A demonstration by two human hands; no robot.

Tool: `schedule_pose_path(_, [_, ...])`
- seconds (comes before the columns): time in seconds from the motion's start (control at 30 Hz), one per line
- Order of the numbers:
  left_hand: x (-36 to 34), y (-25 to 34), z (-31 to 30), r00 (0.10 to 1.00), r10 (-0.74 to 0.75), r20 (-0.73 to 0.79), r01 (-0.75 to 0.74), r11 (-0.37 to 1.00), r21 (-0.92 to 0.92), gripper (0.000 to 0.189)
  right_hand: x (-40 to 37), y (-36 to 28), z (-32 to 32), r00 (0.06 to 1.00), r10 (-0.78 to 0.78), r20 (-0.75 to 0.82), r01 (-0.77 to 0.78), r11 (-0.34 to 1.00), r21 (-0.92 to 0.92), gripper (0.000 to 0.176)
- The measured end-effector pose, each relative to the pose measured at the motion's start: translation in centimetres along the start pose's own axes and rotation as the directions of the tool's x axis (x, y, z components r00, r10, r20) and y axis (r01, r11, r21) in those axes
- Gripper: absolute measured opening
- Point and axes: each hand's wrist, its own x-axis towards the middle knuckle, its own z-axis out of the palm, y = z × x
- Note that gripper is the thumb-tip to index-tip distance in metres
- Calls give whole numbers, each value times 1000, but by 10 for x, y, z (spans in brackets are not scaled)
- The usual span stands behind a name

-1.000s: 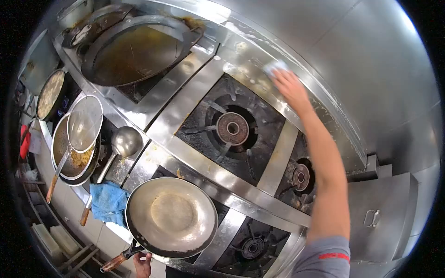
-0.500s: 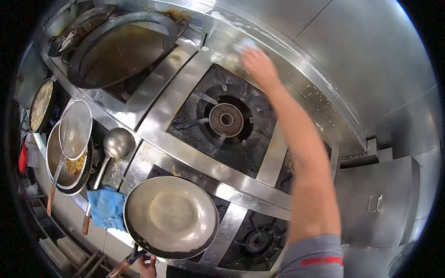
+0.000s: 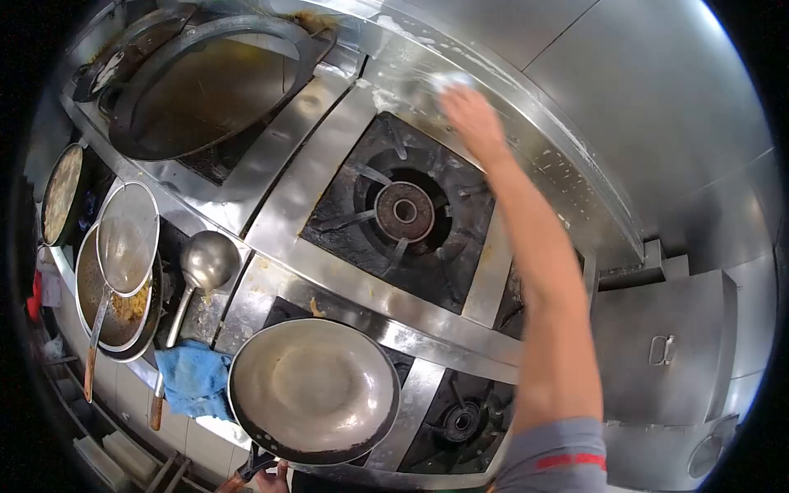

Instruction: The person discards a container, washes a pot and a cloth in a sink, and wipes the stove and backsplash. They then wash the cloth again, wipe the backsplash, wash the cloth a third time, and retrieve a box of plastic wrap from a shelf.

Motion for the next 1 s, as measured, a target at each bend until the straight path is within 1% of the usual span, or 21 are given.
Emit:
schedule_pose_path(0.03, [1,-5,0,999,-20,43,23,998,-50,48,-45,24,-7,1000,-11,2,11,1000,27,46])
schedule_pose_path(0.07, [-3,-1,-1,995,96,3,-96,995,25,53,-91,47,-5,994,-24,104,26,1000,-18,49])
schedule_pose_path(0.1, [1,-13,2,992,125,-9,-124,989,77,58,-129,60,-14,976,7,219,21,992,-124,50])
schedule_pose_path(0.17, [-9,17,-8,984,175,15,-175,985,-2,56,-177,69,-28,937,106,332,-73,991,-111,47])
schedule_pose_path(0.2, [-1,-5,0,945,328,1,-328,945,5,52,-179,69,-31,907,154,392,-121,987,-107,46])
schedule_pose_path(0.23, [0,-5,0,944,330,-9,-331,944,-6,52,-160,68,-25,913,150,379,-117,987,-109,46])
schedule_pose_path(0.3, [-3,-3,0,930,364,-42,-365,931,-17,49,-99,50,-4,979,5,206,17,994,-107,46])
schedule_pose_path(0.33, [0,-10,3,921,385,-61,-384,923,37,48,-51,33,3,997,-64,30,66,997,-48,43])
schedule_pose_path(0.37, [-1,-9,0,920,386,-60,-384,922,47,48,-6,17,13,989,-73,-130,73,997,-9,39])
schedule_pose_path(0.43, [-6,-6,-5,970,238,54,-241,970,43,49,83,-28,-1,979,47,-201,-36,998,56,32])
schedule_pose_path(0.47, [2,-18,-4,991,62,115,-73,993,92,48,95,-34,-5,978,45,-203,-34,998,57,32])
schedule_pose_path(0.53, [5,-14,0,992,116,50,-120,991,68,48,113,-42,-9,994,78,-82,-66,989,130,34])
schedule_pose_path(0.63, [8,-12,-1,983,183,23,-184,982,44,49,11,1,0,999,-37,-14,38,999,21,49])
schedule_pose_path(0.67, [10,-13,-4,982,185,24,-186,982,44,49,-25,11,-14,994,-17,111,17,1000,0,52])
schedule_pose_path(0.7, [11,-13,-6,981,190,25,-191,981,36,49,-63,28,-2,989,10,146,-4,999,-46,50])
schedule_pose_path(0.73, [12,-14,-8,980,195,24,-196,980,32,50,-66,29,-6,989,2,145,4,999,-45,50])
schedule_pose_path(0.8, [13,-13,-9,978,210,13,-210,977,29,50,-62,32,-15,979,70,192,-64,997,-35,48])
schedule_pose_path(0.87, [13,-10,-7,974,227,8,-227,973,38,51,8,14,-8,999,-2,-38,0,999,-51,46])
schedule_pose_path(0.93, [10,-8,-3,974,227,6,-227,972,56,51,89,-15,1,982,-39,-184,24,996,-83,46])
schedule_pose_path(0.97, [10,-8,-1,975,223,11,-223,973,64,52,122,-32,1,975,-25,-220,8,997,-78,46])
schedule_pose_path(1.0, [9,-7,0,976,219,12,-220,973,64,52,122,-31,0,975,-24,-219,8,997,-73,46])
